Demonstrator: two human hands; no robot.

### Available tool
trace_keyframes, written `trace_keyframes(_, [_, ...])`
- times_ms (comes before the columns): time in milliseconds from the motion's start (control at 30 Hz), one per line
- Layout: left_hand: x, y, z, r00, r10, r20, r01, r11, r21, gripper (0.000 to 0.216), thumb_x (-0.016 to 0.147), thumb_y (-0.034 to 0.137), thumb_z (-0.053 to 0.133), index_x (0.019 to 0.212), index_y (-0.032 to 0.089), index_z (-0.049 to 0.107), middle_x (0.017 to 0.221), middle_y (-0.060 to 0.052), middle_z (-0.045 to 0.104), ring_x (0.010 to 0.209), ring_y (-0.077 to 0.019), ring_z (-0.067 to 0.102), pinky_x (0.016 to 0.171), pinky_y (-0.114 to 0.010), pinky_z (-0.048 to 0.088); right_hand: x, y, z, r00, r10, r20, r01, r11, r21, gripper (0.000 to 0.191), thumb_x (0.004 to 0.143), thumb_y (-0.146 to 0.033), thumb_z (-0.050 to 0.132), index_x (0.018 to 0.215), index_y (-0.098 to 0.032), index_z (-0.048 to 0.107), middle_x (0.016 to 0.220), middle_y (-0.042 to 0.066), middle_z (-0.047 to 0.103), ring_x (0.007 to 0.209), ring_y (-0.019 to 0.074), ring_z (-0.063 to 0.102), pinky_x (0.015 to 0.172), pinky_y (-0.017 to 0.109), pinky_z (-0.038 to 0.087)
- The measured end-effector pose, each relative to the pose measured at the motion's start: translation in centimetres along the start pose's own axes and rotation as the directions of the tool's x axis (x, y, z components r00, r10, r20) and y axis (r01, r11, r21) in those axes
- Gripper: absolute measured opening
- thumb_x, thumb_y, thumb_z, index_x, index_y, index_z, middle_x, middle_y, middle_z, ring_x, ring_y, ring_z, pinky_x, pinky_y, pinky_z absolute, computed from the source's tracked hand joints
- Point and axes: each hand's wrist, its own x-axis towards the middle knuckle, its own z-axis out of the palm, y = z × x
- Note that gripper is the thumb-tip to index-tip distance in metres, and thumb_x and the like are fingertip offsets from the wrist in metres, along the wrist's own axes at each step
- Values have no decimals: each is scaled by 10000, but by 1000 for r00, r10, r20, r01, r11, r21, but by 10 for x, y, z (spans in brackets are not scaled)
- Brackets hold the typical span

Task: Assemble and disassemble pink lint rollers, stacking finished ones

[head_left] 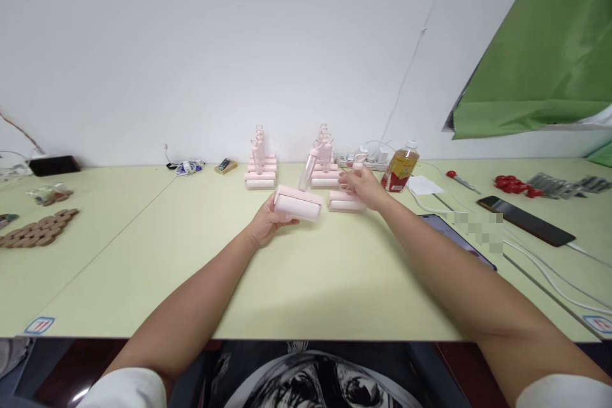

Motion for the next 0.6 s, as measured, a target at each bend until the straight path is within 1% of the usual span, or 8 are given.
trace_keyframes(67, [-2,1,1,999,-9,38,10,1000,-3,697,565,200,810,1218,210,566,1300,-119,606,1149,-316,577,858,-436,547,-8,-1,-4,972,-182,-148,169,981,-96,534,688,-334,653,1187,-248,486,1170,93,608,984,242,613,713,374,537])
trace_keyframes(167, [-4,5,3,990,-43,131,47,999,-26,694,560,190,805,1216,211,580,1235,-120,649,1128,-325,593,885,-468,522,-36,-8,-4,802,-446,-398,371,893,-253,541,725,-393,658,1220,-247,495,1234,123,566,1094,273,561,840,424,498])
trace_keyframes(200, [-5,7,4,982,-62,177,69,997,-34,702,553,190,801,1220,205,585,1209,-122,662,1123,-331,596,896,-478,511,-50,-10,-1,801,-458,-386,405,889,-213,512,736,-413,663,1198,-246,516,1149,115,593,1016,261,585,809,409,499])
trace_keyframes(233, [-6,8,5,971,-86,225,96,995,-36,712,543,190,799,1224,195,591,1187,-127,672,1118,-338,599,904,-483,501,-65,-12,5,850,-430,-305,413,902,-121,474,749,-442,661,1164,-245,540,1038,95,614,904,240,604,745,383,501])
trace_keyframes(300, [-8,9,8,941,-143,307,156,988,-19,718,514,198,799,1206,167,611,1142,-136,688,1090,-350,614,906,-480,487,-94,-14,19,963,-269,-17,270,960,76,439,760,-506,669,1100,-241,585,828,40,611,648,179,566,572,320,462])
trace_keyframes(367, [-10,8,12,923,-189,334,201,980,1,717,492,210,801,1185,169,620,1101,-130,700,1055,-354,633,887,-472,487,-116,-13,35,974,-76,214,37,983,178,416,745,-574,678,960,-220,635,667,-4,563,483,129,462,443,273,370])
trace_keyframes(467, [-13,5,18,949,-184,257,207,976,-63,716,552,275,789,1236,227,581,1127,-112,693,1072,-353,634,888,-491,490,-130,-6,50,962,17,274,-104,947,305,382,691,-566,741,824,-217,662,605,-19,545,472,126,461,425,266,371])
trace_keyframes(600, [-13,4,30,966,-153,208,181,976,-120,595,680,389,773,1212,204,581,1159,-143,681,1060,-334,648,934,-507,484,-128,3,54,966,3,257,-108,912,396,326,686,-488,783,869,-237,684,626,-17,595,542,153,538,513,301,468])
